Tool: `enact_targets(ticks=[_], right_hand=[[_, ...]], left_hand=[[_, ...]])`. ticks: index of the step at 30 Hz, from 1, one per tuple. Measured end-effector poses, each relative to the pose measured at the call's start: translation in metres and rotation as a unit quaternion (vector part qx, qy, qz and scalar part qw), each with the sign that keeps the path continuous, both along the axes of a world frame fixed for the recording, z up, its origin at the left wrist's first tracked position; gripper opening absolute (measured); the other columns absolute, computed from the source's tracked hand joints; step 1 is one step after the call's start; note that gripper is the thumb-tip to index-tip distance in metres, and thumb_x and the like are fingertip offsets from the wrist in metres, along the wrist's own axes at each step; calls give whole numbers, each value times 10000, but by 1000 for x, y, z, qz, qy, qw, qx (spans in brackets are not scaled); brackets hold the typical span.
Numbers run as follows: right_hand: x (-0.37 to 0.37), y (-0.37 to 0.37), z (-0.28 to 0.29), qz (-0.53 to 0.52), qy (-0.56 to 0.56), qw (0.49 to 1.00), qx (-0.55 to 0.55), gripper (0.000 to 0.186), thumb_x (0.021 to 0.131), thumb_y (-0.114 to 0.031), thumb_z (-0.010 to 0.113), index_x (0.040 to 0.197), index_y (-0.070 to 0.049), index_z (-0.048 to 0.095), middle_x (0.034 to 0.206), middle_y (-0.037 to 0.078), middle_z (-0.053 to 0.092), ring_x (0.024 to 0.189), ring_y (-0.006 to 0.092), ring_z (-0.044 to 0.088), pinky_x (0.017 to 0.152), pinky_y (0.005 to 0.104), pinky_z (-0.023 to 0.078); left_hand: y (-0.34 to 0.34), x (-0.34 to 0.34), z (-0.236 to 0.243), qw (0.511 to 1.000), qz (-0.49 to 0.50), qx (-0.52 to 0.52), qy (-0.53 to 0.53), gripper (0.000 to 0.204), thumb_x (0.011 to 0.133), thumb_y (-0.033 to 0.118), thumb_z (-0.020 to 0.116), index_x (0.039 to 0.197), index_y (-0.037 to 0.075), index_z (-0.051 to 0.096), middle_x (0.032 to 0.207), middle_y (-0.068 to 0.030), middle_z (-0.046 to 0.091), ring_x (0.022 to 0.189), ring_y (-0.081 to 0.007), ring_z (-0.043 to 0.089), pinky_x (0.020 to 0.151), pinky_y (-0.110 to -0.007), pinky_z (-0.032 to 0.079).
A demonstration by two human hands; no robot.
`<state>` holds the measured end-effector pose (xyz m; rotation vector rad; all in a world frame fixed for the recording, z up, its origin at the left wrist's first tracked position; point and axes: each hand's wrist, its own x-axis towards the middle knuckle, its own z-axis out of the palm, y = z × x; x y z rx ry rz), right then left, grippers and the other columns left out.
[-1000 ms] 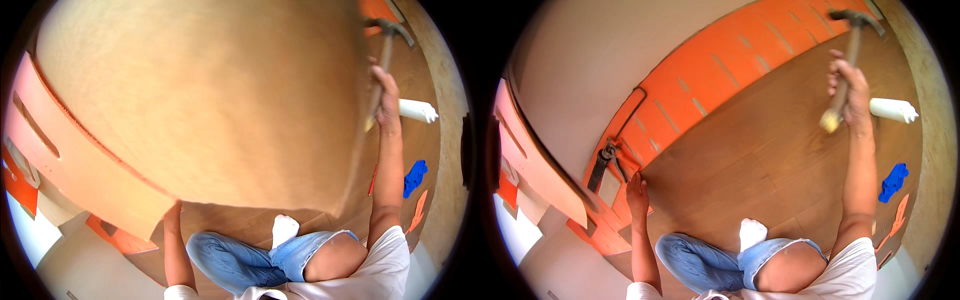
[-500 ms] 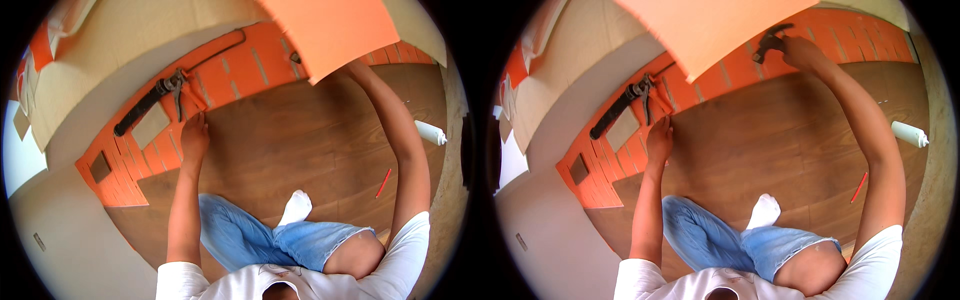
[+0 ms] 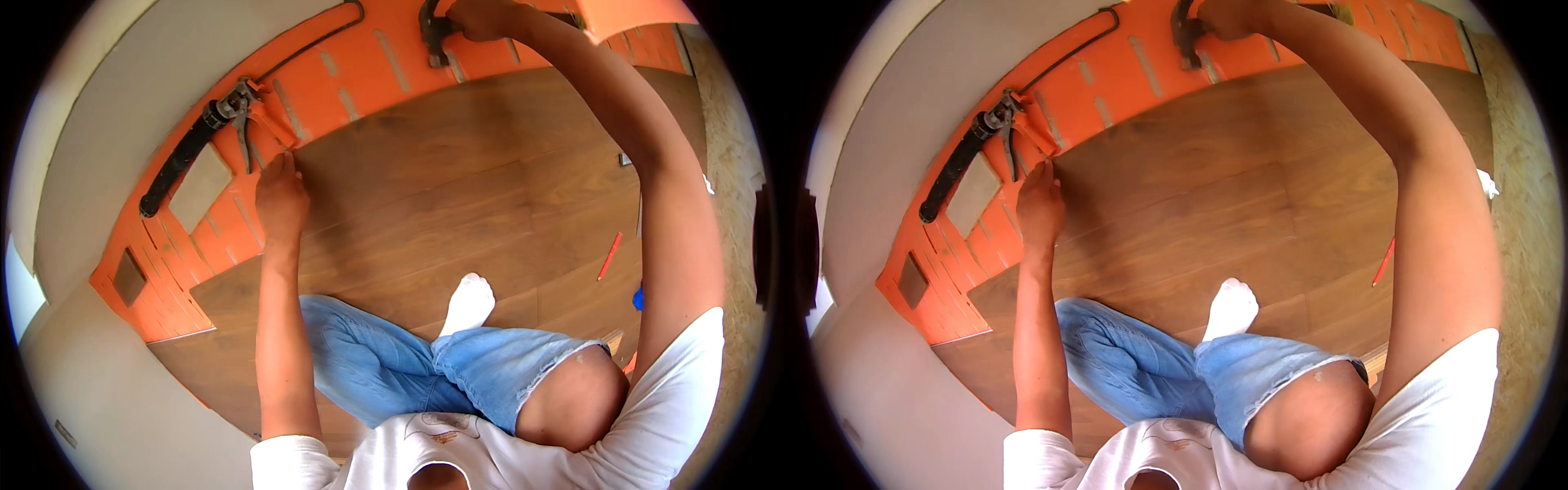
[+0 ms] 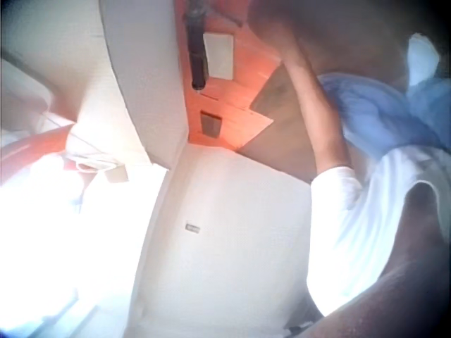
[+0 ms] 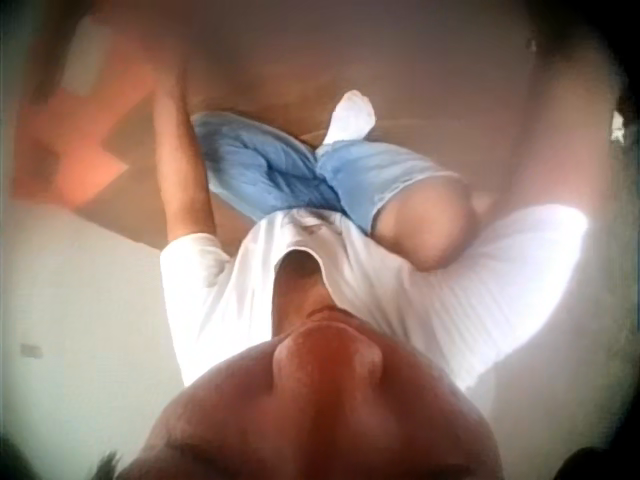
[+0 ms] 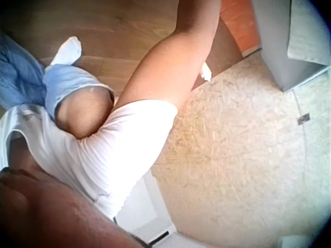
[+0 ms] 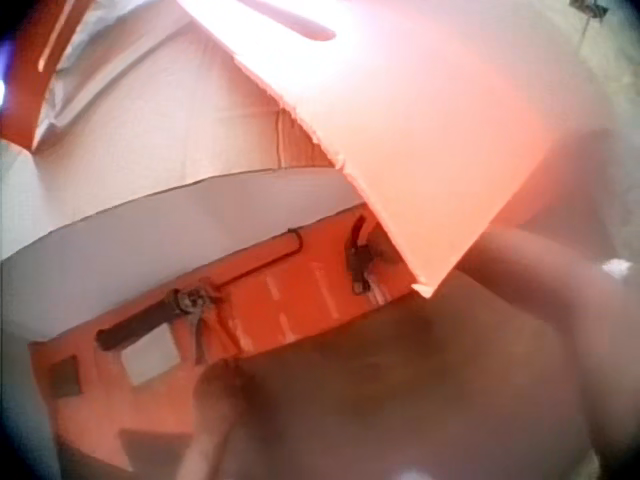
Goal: The person installs wood-look flooring planks. They apply adhesive from a bottle, position planks onto orange underlayment, use a hammer and a pull bar to fit pieces together, mark a plank with a pencil and square, and wipe the surface with a cloth.
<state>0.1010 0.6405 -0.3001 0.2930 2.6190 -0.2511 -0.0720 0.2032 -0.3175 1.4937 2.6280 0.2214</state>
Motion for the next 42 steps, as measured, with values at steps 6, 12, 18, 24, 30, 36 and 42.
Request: enact_targets(ticks=[6,12,18,24,30,36,42], right_hand=[[7,16,-7,20,10,999,-26,221,773,-91,644,977,-58,721,918,178,719,918,389,686,779,502,537],[8,6,0,38,56,997,36,190,742,-90,648,923,-42,684,901,189,709,886,412,669,776,503,530],[-3,-22,1,-128,77,989,-9,262,869,-274,681,1022,-62,701,947,164,717,944,359,684,826,471,526],[39,-13,-17,-137,204,969,35,283,873,-310,670,1020,-72,712,991,152,719,976,335,681,853,458,525],[32,-95,-33,-210,457,852,145,210,818,-110,612,998,-60,709,1134,142,672,1039,334,637,945,470,502],[146,-161,-29,-324,470,819,55,250,877,-70,617,1121,-36,655,1252,146,637,1194,348,595,1018,457,484],[352,-170,-22,-422,441,762,218,249,845,-25,581,1066,-36,695,1107,164,689,1084,361,633,963,465,502]], left_hand=[[-5,-2,-6,1000,-21,6,6,445,883,95,649,1306,-37,613,1279,-183,644,1211,-358,591,1027,-446,484],[-13,12,-12,999,10,-4,33,519,904,175,635,1359,-60,554,1426,-227,541,1312,-381,518,1163,-488,369],[-17,94,-10,998,19,-31,-43,649,954,314,628,1437,-86,463,1569,-252,377,1455,-393,358,1224,-507,270],[13,154,-3,979,-52,10,-197,730,939,341,665,1495,-53,403,1612,-247,322,1502,-393,293,1256,-510,189],[-40,144,52,973,-149,-82,-158,620,940,271,663,1423,-77,493,1572,-241,393,1478,-397,335,1245,-522,220],[-74,115,77,959,-150,4,-240,460,976,173,603,1401,0,561,1497,-212,507,1419,-399,437,1205,-527,303],[-152,40,70,946,164,92,-264,383,1040,130,552,1380,-45,566,1389,-211,604,1228,-334,618,1036,-409,488]])
